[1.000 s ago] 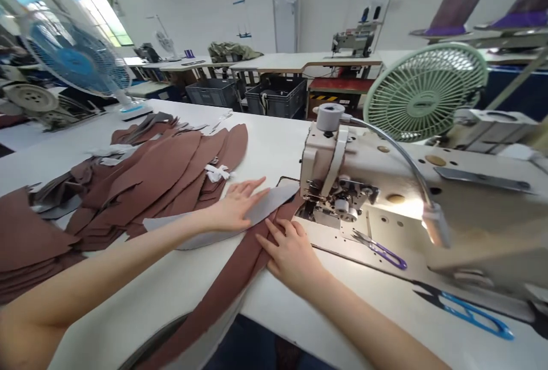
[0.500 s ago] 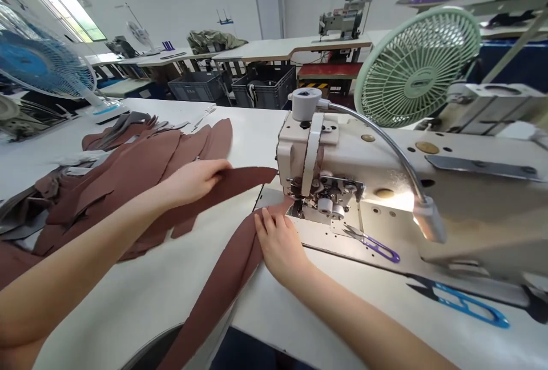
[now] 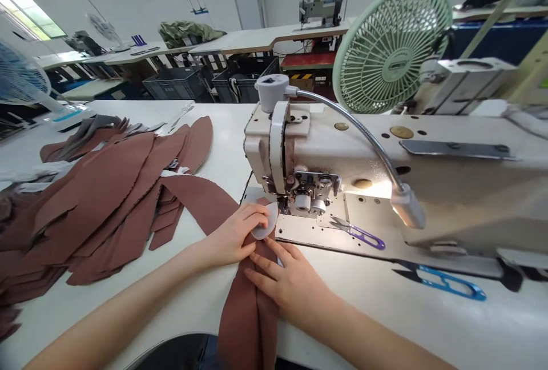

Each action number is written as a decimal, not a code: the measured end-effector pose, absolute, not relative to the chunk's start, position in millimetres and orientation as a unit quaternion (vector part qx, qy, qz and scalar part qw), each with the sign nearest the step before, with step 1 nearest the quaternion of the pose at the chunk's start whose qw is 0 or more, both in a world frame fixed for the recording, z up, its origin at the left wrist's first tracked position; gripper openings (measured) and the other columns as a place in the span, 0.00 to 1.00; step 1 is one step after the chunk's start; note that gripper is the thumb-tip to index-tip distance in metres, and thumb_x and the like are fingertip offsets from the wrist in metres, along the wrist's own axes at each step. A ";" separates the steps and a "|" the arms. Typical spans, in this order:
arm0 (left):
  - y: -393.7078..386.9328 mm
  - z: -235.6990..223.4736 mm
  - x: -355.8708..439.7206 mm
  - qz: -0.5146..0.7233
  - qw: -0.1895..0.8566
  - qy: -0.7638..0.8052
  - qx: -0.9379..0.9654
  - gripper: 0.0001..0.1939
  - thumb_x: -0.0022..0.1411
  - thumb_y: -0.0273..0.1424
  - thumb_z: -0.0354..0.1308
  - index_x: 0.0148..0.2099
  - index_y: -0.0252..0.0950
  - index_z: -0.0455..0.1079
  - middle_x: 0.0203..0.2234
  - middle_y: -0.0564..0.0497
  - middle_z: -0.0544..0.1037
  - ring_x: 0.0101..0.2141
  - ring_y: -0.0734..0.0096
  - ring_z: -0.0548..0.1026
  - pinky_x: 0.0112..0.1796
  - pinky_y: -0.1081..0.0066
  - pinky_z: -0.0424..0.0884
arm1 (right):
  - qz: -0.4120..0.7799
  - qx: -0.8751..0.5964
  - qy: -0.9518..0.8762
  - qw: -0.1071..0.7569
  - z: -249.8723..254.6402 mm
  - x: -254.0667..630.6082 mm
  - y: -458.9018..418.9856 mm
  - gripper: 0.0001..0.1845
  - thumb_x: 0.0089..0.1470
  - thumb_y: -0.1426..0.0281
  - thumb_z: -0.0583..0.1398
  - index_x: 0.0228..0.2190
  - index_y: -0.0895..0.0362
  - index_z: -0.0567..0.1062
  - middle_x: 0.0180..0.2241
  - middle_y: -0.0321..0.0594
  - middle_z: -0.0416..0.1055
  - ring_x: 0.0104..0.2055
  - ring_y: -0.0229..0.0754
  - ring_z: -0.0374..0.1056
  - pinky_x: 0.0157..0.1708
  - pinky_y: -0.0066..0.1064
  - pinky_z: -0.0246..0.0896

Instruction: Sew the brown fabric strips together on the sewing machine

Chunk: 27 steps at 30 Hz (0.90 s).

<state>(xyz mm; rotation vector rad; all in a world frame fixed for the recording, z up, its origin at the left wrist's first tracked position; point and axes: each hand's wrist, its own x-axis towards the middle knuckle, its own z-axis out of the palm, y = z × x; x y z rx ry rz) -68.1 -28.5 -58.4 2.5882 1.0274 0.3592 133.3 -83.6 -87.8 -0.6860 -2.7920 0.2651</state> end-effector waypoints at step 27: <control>-6.6 -52.4 -73.5 0.039 0.171 0.311 0.934 0.22 0.58 0.21 0.48 0.55 0.34 0.65 0.61 0.48 0.63 0.62 0.63 0.57 0.61 0.59 0.57 | 0.120 -0.269 -0.940 0.173 -81.8 141.4 -76.0 0.21 0.58 0.75 0.54 0.53 0.52 0.70 0.57 0.38 0.66 0.61 0.56 0.54 0.48 0.45 0.57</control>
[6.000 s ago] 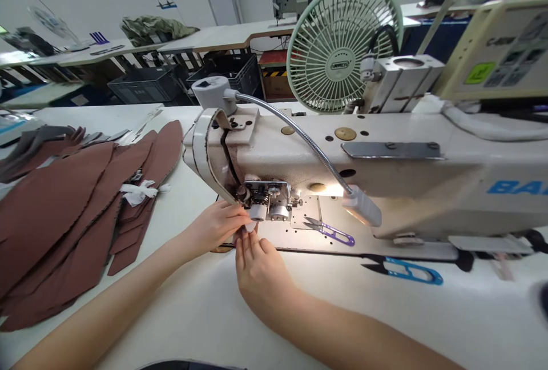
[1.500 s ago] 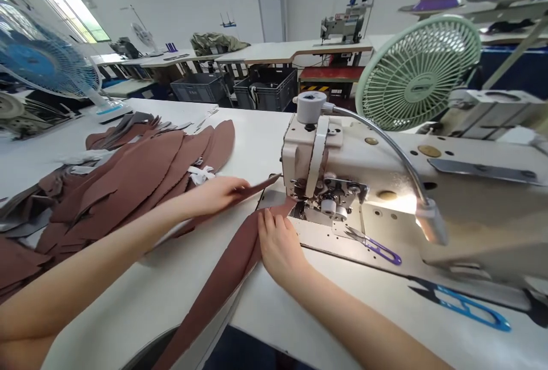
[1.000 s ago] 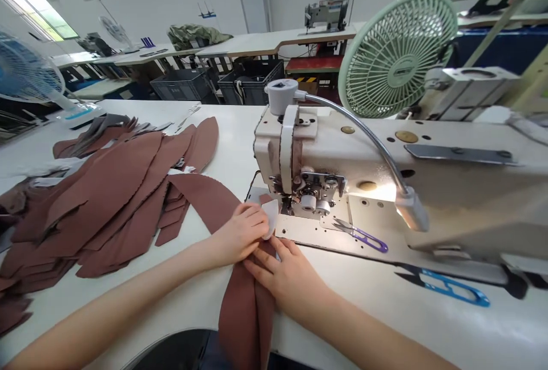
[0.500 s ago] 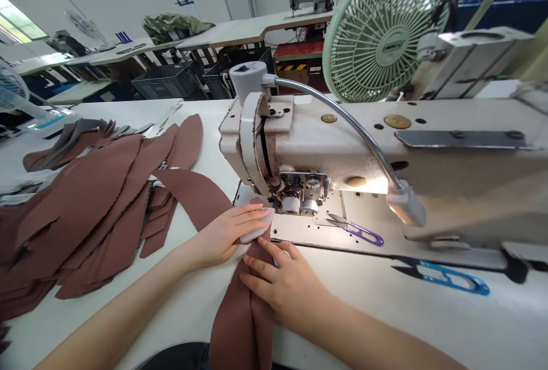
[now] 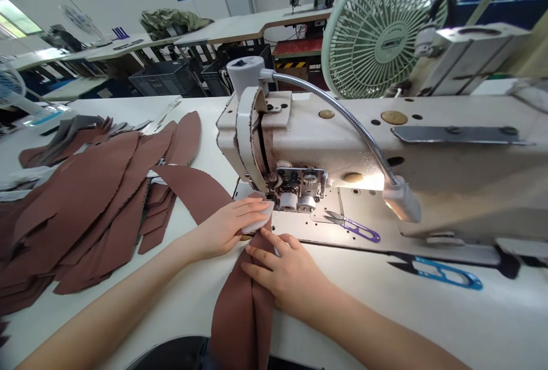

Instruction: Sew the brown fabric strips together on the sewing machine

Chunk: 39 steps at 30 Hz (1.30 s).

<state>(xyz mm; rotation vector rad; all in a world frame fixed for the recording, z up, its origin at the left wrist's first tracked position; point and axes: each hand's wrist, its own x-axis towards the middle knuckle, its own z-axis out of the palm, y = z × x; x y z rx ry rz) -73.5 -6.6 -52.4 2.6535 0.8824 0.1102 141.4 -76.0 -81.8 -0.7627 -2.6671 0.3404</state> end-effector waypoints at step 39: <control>-3.4 -23.1 -49.2 -0.086 0.126 0.377 0.914 0.15 0.68 0.31 0.45 0.49 0.46 0.71 0.30 0.54 0.75 0.29 0.70 0.71 0.31 0.73 0.60 | 0.084 -0.310 -0.937 0.139 -72.9 143.7 -77.5 0.21 0.59 0.72 0.54 0.54 0.54 0.70 0.55 0.58 0.66 0.59 0.56 0.59 0.46 0.44 0.60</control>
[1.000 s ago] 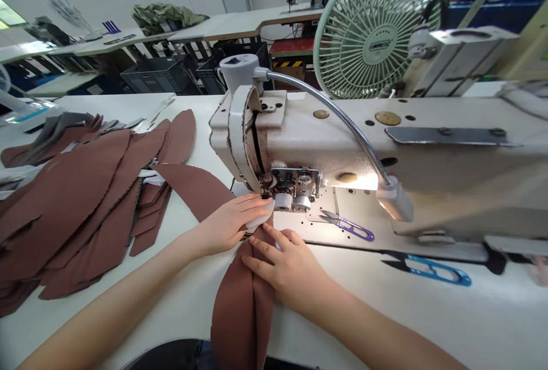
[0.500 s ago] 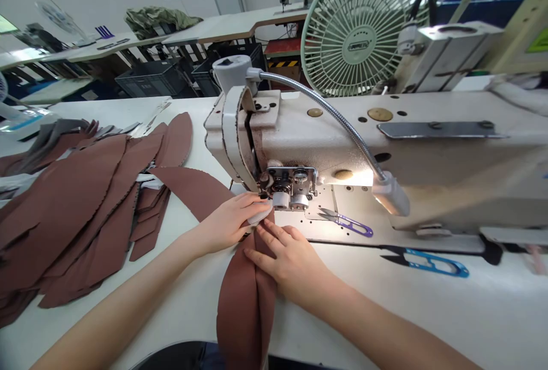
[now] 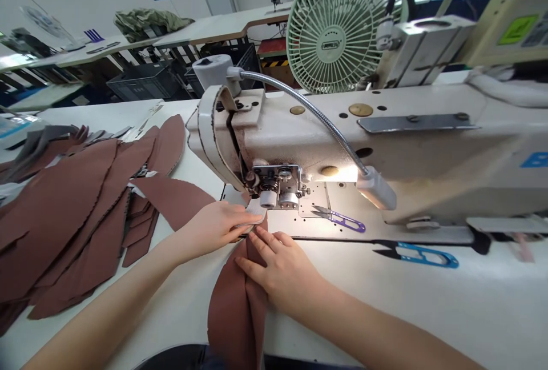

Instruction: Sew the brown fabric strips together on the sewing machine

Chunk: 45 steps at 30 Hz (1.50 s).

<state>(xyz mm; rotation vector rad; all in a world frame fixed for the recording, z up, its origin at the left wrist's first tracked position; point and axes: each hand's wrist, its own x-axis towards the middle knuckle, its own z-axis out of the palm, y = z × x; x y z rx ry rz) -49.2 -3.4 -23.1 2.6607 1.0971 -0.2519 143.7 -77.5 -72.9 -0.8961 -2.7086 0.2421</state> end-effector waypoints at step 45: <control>-22.2 1.8 -17.6 -0.120 0.072 0.411 0.901 0.13 0.61 0.22 0.47 0.32 0.36 0.72 0.27 0.50 0.76 0.28 0.68 0.72 0.32 0.69 0.61 | -0.050 -0.329 -0.938 0.097 -83.8 121.1 -84.5 0.25 0.56 0.69 0.54 0.50 0.75 0.71 0.51 0.67 0.67 0.55 0.63 0.62 0.47 0.47 0.57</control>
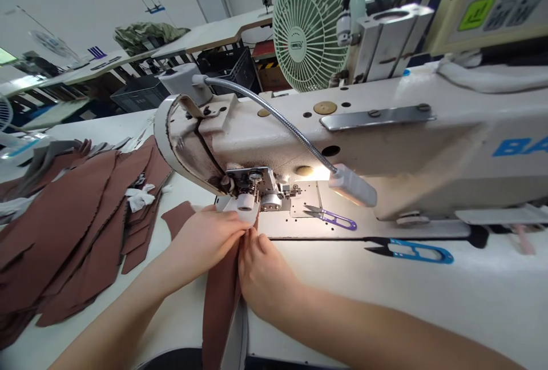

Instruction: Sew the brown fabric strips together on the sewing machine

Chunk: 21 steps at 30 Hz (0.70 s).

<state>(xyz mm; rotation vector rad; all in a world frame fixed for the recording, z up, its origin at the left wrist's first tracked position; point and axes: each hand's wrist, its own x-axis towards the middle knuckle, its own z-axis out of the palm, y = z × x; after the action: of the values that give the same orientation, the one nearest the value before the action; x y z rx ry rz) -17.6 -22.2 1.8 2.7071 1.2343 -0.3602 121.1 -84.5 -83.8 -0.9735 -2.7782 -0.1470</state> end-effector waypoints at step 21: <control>-16.4 0.2 -3.5 -0.133 0.058 0.445 0.884 0.11 0.60 0.22 0.47 0.32 0.35 0.70 0.28 0.50 0.76 0.29 0.67 0.73 0.35 0.67 0.63 | -0.168 -0.339 -0.909 0.174 -84.5 124.5 -71.2 0.15 0.55 0.78 0.53 0.38 0.68 0.78 0.40 0.56 0.76 0.44 0.54 0.70 0.38 0.39 0.61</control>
<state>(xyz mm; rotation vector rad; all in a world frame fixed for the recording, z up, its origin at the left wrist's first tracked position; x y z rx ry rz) -3.5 -16.4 0.2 2.6788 1.3487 -0.4035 124.5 -71.2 -84.5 -0.9614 -2.5780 -0.4756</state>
